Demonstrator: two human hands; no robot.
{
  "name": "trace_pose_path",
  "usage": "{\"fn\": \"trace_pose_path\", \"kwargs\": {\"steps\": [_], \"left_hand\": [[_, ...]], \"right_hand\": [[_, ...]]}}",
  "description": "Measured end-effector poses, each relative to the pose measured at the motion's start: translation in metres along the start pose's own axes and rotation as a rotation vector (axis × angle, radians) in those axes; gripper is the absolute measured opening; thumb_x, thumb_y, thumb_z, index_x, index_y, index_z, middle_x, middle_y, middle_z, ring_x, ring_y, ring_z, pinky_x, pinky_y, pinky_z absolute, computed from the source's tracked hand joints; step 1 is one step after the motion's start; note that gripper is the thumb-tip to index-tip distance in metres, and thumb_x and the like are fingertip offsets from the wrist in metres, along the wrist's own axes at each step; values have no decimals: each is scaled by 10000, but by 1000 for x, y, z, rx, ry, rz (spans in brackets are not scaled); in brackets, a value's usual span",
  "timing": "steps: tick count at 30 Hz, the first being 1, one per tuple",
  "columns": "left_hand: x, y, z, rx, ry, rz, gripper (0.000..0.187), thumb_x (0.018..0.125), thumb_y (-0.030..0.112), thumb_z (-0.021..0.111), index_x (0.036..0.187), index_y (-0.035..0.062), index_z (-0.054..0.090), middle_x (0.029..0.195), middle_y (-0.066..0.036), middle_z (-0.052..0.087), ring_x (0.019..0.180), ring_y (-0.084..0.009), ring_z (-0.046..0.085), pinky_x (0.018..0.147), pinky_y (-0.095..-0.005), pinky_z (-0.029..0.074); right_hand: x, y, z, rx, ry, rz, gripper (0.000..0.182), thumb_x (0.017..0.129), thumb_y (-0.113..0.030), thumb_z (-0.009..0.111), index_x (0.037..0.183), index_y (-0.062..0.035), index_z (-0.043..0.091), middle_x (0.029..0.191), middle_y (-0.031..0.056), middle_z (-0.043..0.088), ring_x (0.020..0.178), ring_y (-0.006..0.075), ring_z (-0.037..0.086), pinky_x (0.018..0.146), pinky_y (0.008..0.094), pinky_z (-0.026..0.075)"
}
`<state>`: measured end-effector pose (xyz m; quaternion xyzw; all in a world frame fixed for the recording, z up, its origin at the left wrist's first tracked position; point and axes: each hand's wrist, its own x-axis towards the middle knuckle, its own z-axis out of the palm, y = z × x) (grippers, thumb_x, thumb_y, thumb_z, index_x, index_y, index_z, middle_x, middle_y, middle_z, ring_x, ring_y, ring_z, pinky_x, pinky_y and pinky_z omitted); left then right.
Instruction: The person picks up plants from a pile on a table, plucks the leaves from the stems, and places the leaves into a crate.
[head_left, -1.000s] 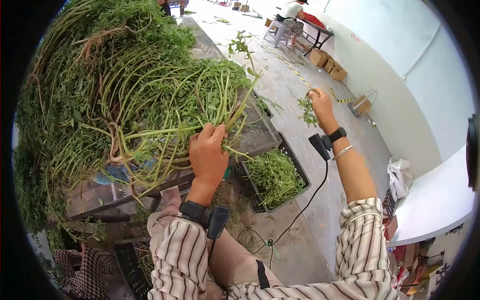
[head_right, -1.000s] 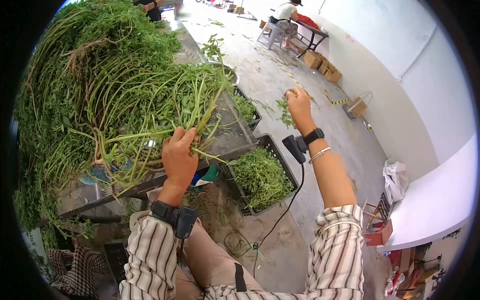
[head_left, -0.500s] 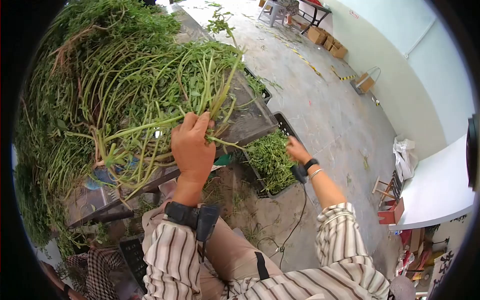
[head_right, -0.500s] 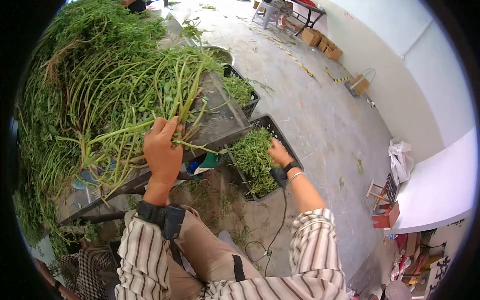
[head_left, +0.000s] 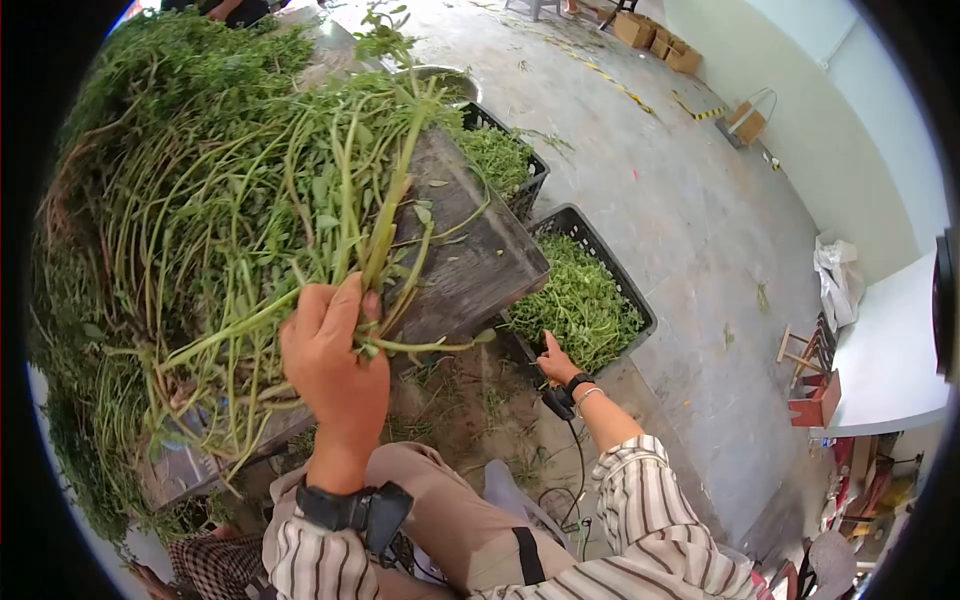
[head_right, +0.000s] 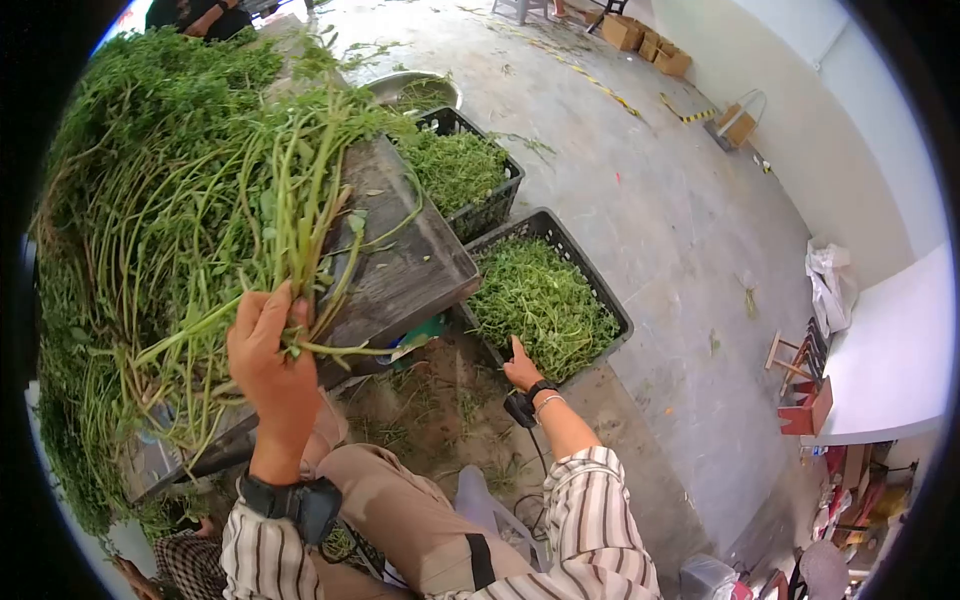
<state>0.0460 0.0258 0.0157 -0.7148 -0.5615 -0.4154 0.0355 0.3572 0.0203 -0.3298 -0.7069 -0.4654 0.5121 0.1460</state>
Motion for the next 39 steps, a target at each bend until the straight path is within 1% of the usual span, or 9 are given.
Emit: {"fn": "trace_pose_path", "kwargs": {"steps": [6,9,10,15,20,22,28,34,39], "left_hand": [[2,1,1,20,11,1,445,653,-98,650,1075,42,647,810,-50,573,702,-257,505,635,-373,361],[4,3,1,65,17,17,423,648,-96,662,1053,22,645,776,-71,568,683,-256,512,636,-365,360],[4,4,1,70,18,18,403,646,-93,664,1033,16,650,768,-77,566,679,-259,512,631,-361,365],[6,3,3,62,40,-1,357,639,-86,670,983,11,665,770,-88,562,683,-267,514,604,-339,380],[6,7,-1,94,42,5,390,594,-64,665,973,28,666,771,-70,564,700,-265,539,633,-343,398],[8,9,-3,91,2,23,448,567,-119,614,998,3,641,784,-84,570,735,-285,546,663,-358,416],[4,7,-6,10,-6,10,457,555,-56,643,1000,47,646,851,-41,587,798,-292,561,733,-371,404],[-2,4,1,5,93,49,485,544,-39,661,1009,93,620,837,-24,562,787,-299,542,741,-385,413],[-4,2,3,-4,73,44,475,569,-29,675,1020,114,631,849,-22,563,813,-310,532,766,-405,425]], "right_hand": [[36,31,-17,-59,51,139,782,806,-108,501,1473,-58,96,1079,323,589,901,412,598,775,452,462],[76,92,-41,-227,362,-183,786,776,-113,500,1466,-56,128,1180,351,521,1069,420,550,899,434,443],[55,45,-72,-165,157,146,766,790,-106,493,1459,-31,128,1250,345,475,1122,422,518,944,414,422],[67,37,-117,-154,127,279,765,825,-118,492,1481,-95,98,1161,301,556,1008,405,571,854,426,447],[44,36,-101,-233,80,114,788,799,-126,504,1485,-121,115,1222,283,528,1096,375,538,914,407,421],[62,85,-96,-276,193,-283,773,784,-129,520,1474,-125,173,1230,270,527,1107,381,531,932,394,418],[0,-29,-156,-376,284,-329,416,794,-195,571,1150,17,592,884,142,669,759,233,653,675,329,512],[-114,-234,-210,242,255,-625,238,880,-173,553,985,15,653,823,68,649,660,94,600,578,232,501],[-213,-383,-198,-90,335,-1011,189,883,-119,550,977,2,661,793,75,654,647,121,589,576,265,472]]}}
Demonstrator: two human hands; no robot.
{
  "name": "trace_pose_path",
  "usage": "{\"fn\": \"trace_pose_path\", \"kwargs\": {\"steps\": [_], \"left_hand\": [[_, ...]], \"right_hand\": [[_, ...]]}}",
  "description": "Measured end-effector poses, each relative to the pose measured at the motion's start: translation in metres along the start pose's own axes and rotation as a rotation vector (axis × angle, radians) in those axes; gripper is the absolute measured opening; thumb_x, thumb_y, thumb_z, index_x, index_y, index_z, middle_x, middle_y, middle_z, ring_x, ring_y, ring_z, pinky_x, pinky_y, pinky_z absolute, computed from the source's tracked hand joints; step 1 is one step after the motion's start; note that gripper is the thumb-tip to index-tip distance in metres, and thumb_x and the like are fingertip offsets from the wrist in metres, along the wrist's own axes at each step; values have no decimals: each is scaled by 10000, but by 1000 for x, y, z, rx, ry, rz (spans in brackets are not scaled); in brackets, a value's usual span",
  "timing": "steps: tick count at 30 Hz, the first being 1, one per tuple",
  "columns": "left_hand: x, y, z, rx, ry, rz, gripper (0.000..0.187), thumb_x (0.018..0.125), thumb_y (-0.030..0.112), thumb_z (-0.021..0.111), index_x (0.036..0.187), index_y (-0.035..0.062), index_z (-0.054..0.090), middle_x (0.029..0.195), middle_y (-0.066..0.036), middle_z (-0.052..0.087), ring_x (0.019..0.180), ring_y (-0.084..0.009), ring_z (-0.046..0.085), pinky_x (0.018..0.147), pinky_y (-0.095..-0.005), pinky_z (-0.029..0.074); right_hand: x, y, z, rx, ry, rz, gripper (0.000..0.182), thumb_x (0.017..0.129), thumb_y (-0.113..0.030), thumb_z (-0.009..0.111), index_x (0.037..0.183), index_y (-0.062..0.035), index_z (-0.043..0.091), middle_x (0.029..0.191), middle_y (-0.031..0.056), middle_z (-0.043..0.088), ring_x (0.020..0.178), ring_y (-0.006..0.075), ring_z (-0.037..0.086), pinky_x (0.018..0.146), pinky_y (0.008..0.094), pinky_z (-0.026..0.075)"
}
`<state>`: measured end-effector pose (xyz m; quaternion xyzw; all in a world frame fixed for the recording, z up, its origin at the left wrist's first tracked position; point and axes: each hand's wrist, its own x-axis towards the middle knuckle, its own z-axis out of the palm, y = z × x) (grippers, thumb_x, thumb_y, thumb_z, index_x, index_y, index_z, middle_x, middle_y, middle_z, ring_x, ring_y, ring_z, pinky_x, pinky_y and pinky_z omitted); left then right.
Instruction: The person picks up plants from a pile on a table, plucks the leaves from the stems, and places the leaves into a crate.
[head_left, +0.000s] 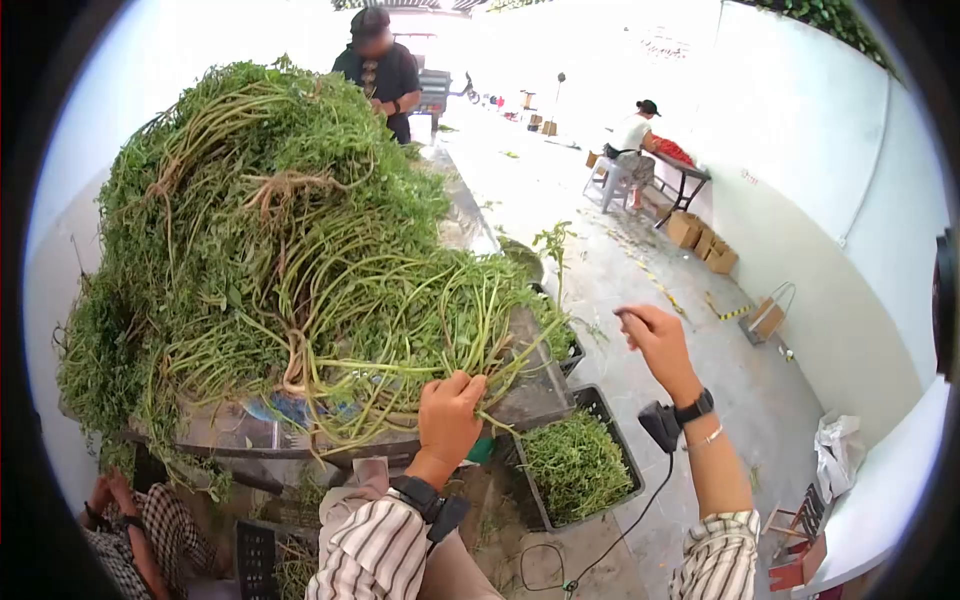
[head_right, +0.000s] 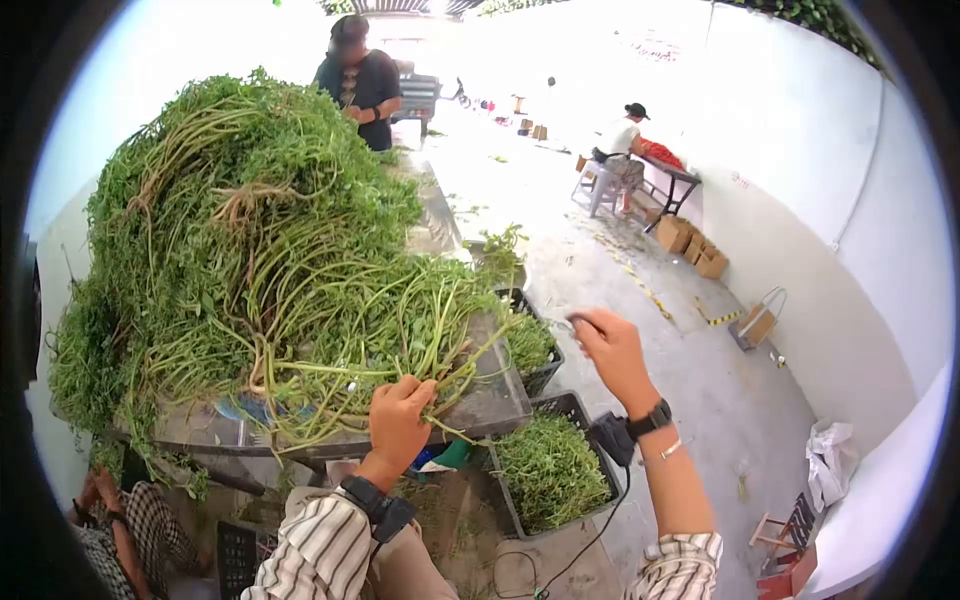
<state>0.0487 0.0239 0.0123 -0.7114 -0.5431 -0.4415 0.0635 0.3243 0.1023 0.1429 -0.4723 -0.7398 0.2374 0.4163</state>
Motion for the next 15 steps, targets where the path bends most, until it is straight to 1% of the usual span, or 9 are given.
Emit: {"fn": "trace_pose_path", "kwargs": {"steps": [2,3,5,6,7,9,10,13,15], "left_hand": [[-1,-2,0,-11,-8,-4,465,595,-11,690,1036,127,635,859,-23,561,813,-320,531,787,-419,435],[-2,-1,0,-22,-4,-3,465,595,-11,690,1036,127,635,859,-23,561,813,-320,531,787,-419,435],[-1,0,-2,-14,10,-1,445,604,-5,684,1029,122,639,865,-30,561,818,-322,531,788,-425,436],[-1,-1,-3,-11,21,-7,445,604,-5,684,1029,122,639,865,-30,561,818,-322,531,788,-425,436],[-1,0,-4,-12,5,8,448,610,8,688,1040,117,626,876,-42,553,836,-307,533,807,-422,433],[0,-1,-6,10,8,18,452,615,21,692,1051,112,613,888,-54,545,853,-291,536,826,-419,429],[-1,-1,-6,-11,-6,16,430,633,19,674,1049,110,611,886,-58,546,852,-289,537,822,-419,430],[-3,-4,1,-34,52,-4,373,676,1,617,1037,97,604,865,-73,542,839,-285,539,818,-409,427],[-3,-2,-1,-75,2,1,375,698,-10,618,1059,88,603,870,-82,532,840,-297,531,826,-413,421]], "right_hand": [[22,-25,10,-263,32,-418,189,866,-84,554,1018,-29,653,773,102,631,661,202,591,599,308,467],[28,-36,15,-274,33,-417,189,866,-84,554,1018,-29,653,773,102,631,661,202,591,599,308,467],[39,-56,27,-441,-115,-520,232,851,-48,542,1063,-42,635,775,127,601,686,291,577,631,360,467],[43,-58,32,-559,-147,-551,239,816,-25,554,1031,-74,646,790,104,570,750,298,575,647,381,476],[48,-55,37,-558,-152,-565,239,816,-25,554,1031,-74,646,790,104,570,750,298,575,647,381,476],[58,-47,41,-905,-132,-680,200,772,-24,571,934,-98,661,821,84,549,841,279,559,669,378,483],[57,-49,43,-937,-115,-667,131,749,-42,582,835,-110,654,823,65,523,878,260,527,696,354,479],[57,-41,41,-961,-122,-712,69,758,-68,584,777,-93,646,817,61,521,858,255,517,710,355,462],[53,-40,37,-962,-138,-702,50,755,-75,586,740,-87,633,815,56,521,860,251,513,713,361,456]]}}
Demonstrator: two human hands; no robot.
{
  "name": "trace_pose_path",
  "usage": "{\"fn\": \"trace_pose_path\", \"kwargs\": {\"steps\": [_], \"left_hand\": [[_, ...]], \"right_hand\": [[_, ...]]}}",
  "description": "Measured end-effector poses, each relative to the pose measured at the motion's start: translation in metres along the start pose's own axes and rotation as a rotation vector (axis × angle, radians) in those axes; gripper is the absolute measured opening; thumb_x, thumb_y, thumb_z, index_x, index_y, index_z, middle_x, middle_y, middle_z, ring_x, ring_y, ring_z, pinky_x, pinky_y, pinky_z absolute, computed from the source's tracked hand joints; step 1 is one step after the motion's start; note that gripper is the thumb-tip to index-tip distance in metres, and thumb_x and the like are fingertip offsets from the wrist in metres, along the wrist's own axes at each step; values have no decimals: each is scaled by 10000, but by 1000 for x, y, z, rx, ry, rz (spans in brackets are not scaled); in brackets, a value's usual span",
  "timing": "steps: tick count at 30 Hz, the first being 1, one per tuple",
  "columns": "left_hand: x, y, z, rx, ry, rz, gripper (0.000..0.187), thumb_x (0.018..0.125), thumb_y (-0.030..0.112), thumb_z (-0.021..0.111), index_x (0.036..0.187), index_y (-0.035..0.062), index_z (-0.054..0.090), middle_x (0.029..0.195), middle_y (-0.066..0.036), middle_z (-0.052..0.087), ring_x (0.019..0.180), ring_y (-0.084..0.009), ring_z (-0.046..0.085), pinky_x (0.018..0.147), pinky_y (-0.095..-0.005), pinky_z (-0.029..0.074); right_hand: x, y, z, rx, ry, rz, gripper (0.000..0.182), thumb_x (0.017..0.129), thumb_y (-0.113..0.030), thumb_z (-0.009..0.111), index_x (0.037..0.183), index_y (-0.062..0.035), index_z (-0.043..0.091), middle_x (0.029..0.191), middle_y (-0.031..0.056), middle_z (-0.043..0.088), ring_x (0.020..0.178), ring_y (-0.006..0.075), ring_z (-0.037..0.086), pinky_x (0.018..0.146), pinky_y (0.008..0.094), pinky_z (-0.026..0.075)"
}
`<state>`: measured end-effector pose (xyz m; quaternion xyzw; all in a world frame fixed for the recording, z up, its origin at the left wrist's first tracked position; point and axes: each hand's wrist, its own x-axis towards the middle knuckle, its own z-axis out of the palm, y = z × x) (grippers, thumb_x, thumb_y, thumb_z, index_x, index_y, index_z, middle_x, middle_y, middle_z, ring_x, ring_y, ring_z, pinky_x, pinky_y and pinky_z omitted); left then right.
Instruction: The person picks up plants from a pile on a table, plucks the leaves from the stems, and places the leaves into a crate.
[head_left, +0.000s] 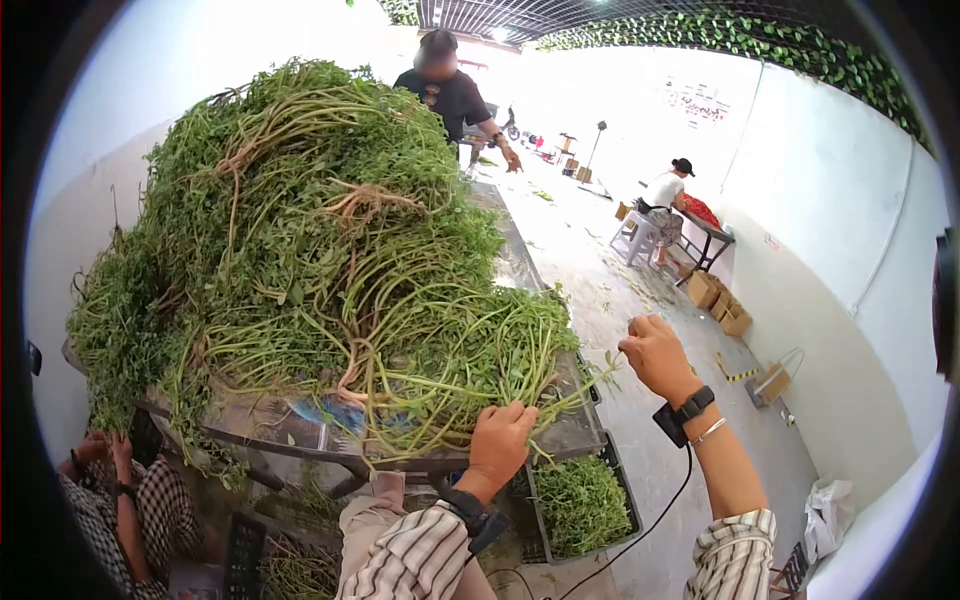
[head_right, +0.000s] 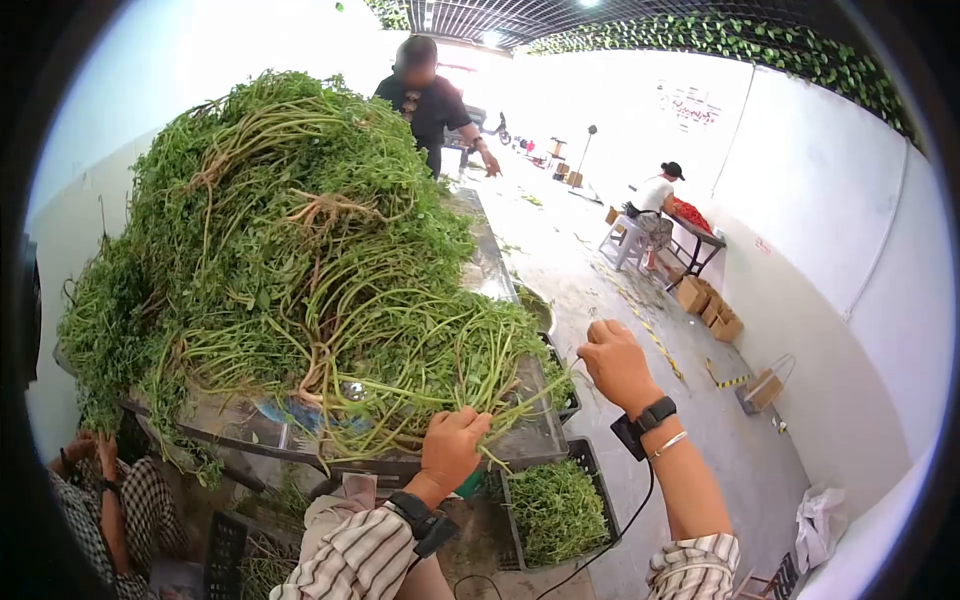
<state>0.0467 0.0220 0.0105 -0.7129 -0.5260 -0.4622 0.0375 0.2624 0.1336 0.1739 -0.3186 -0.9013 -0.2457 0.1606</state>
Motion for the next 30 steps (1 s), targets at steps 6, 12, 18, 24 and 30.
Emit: {"fn": "trace_pose_path", "kwargs": {"steps": [6,12,18,24,30], "left_hand": [[-2,-2,2,9,-37,-5,350,758,23,632,1100,89,601,898,-87,515,855,-321,514,832,-430,411],[-1,-3,4,-8,67,6,349,711,-15,619,1045,88,622,847,-77,532,815,-314,520,783,-409,414],[2,-1,4,-8,51,-16,368,714,-17,603,1067,86,623,844,-75,535,780,-301,524,778,-399,420],[2,1,-4,13,8,-24,389,754,13,608,1138,69,585,876,-74,541,827,-281,543,820,-390,415],[3,1,-6,11,-63,-36,414,727,13,621,1135,82,612,876,-65,545,841,-262,554,813,-385,418]], "right_hand": [[-23,11,11,258,74,180,78,742,-80,578,742,-48,649,844,82,573,829,248,543,712,354,458],[-23,14,21,1040,143,838,164,858,-129,505,802,-10,603,828,51,575,679,118,558,547,250,483],[-6,-13,-17,1491,120,858,151,901,-158,461,907,-30,540,588,-22,424,455,65,392,409,207,372],[16,-64,2,1640,-296,905,114,914,-141,499,944,-43,549,577,-76,329,440,29,276,381,208,255],[30,-68,35,1553,-455,925,234,897,-178,560,702,-97,460,601,-45,394,458,60,334,417,241,320]]}}
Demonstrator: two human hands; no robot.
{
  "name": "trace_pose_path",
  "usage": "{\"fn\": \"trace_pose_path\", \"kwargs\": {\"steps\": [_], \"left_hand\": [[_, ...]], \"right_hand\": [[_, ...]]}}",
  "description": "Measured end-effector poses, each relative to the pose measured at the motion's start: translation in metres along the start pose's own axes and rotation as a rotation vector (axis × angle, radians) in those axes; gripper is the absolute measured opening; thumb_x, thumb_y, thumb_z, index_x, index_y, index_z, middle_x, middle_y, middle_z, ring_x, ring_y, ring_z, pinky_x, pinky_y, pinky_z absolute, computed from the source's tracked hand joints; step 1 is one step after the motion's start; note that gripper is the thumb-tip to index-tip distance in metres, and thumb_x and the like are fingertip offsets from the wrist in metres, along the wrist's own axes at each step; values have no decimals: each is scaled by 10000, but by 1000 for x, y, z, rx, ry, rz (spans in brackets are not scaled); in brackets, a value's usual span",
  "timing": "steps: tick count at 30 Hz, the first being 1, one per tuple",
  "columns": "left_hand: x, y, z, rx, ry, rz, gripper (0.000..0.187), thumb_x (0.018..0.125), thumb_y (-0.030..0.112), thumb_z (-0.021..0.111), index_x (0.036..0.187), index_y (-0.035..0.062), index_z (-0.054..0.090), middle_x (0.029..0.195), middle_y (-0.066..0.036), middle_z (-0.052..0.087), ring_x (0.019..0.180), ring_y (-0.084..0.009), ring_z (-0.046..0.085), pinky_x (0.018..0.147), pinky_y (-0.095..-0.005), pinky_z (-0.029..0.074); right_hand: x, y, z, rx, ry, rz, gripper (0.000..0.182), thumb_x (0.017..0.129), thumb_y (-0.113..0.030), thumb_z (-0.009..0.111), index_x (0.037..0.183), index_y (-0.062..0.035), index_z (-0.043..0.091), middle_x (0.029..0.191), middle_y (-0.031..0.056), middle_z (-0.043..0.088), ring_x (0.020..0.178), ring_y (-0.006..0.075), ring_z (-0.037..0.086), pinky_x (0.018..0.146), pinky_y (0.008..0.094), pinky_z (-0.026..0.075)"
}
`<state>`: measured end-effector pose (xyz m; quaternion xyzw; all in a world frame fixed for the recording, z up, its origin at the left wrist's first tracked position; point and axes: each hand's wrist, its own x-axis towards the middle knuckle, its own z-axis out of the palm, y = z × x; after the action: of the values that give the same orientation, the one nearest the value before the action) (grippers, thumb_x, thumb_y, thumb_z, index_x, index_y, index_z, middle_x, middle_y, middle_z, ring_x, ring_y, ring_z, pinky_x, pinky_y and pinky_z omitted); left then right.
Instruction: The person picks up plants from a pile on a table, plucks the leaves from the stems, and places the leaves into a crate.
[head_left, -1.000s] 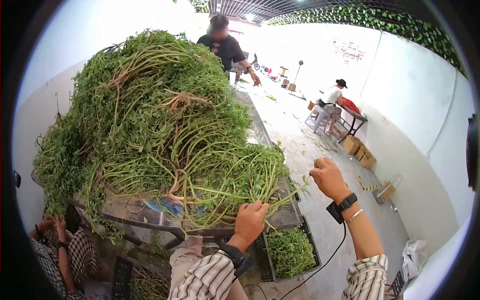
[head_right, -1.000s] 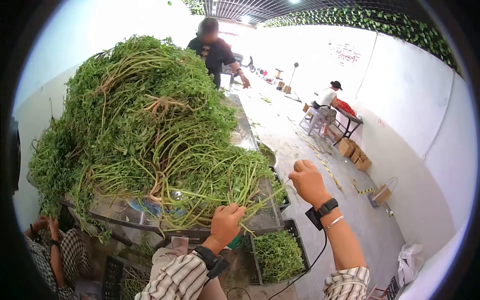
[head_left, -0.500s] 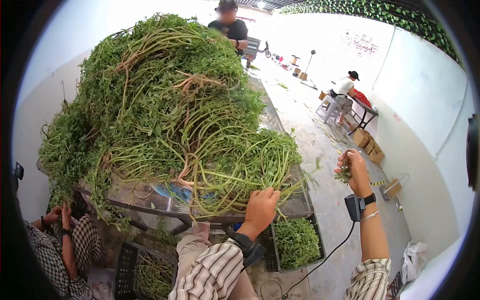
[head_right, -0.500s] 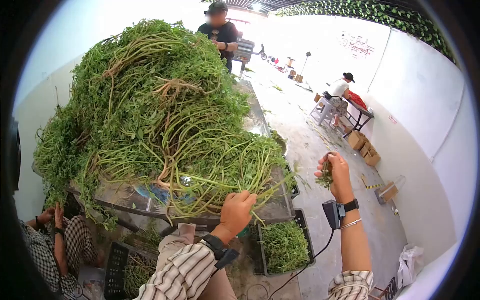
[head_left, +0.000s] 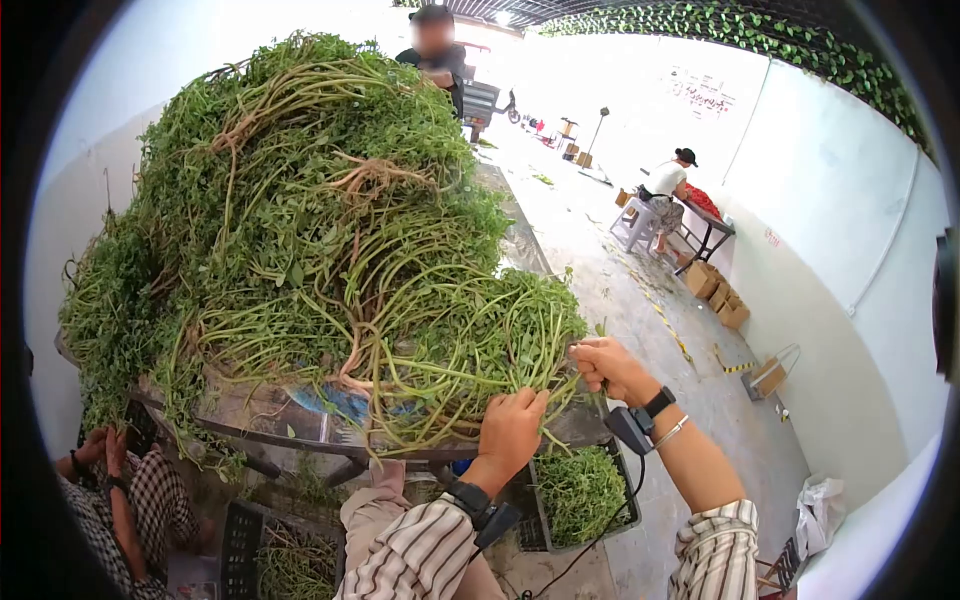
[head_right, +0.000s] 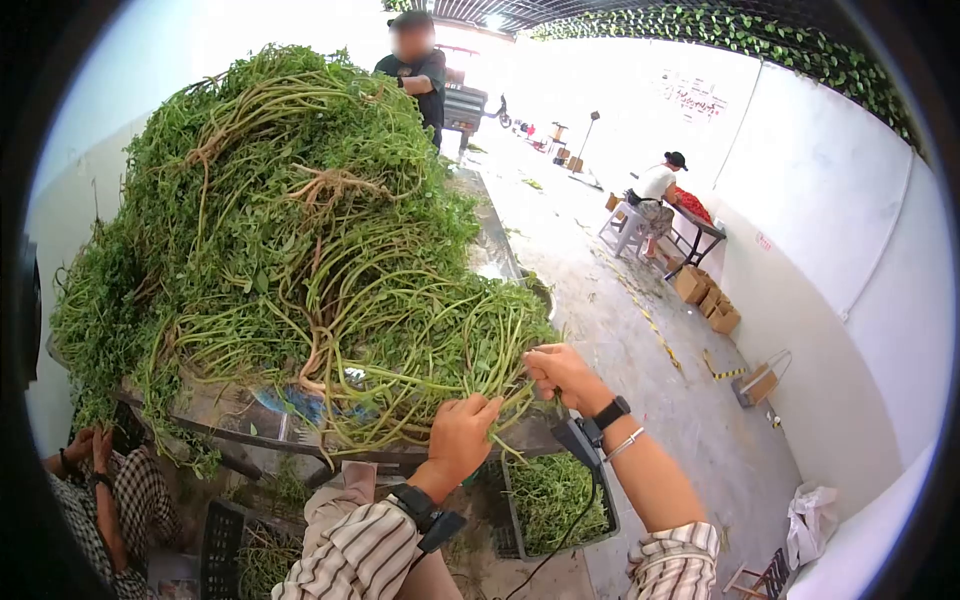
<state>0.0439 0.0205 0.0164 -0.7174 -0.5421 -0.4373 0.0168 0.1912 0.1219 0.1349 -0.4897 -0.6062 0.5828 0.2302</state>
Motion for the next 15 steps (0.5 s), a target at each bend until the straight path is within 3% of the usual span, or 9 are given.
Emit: {"fn": "trace_pose_path", "kwargs": {"steps": [3,11,15], "left_hand": [[-1,-3,6,2,56,20,393,733,22,618,1121,79,613,873,-65,543,839,-261,556,813,-387,419],[1,0,4,9,41,-2,359,727,23,600,1082,70,629,869,-60,544,836,-253,559,809,-381,422],[1,0,6,31,60,19,369,721,26,606,1087,71,625,866,-57,541,827,-250,559,803,-380,421]], "right_hand": [[18,-2,-1,-27,-91,0,291,905,-182,561,640,-98,475,582,-21,442,447,81,380,416,266,344],[43,5,3,43,-45,120,321,906,-191,562,607,-92,500,552,-20,440,443,88,383,424,270,359],[39,12,2,173,-122,128,241,919,-199,556,707,-88,535,545,-53,396,453,73,363,433,261,336]]}}
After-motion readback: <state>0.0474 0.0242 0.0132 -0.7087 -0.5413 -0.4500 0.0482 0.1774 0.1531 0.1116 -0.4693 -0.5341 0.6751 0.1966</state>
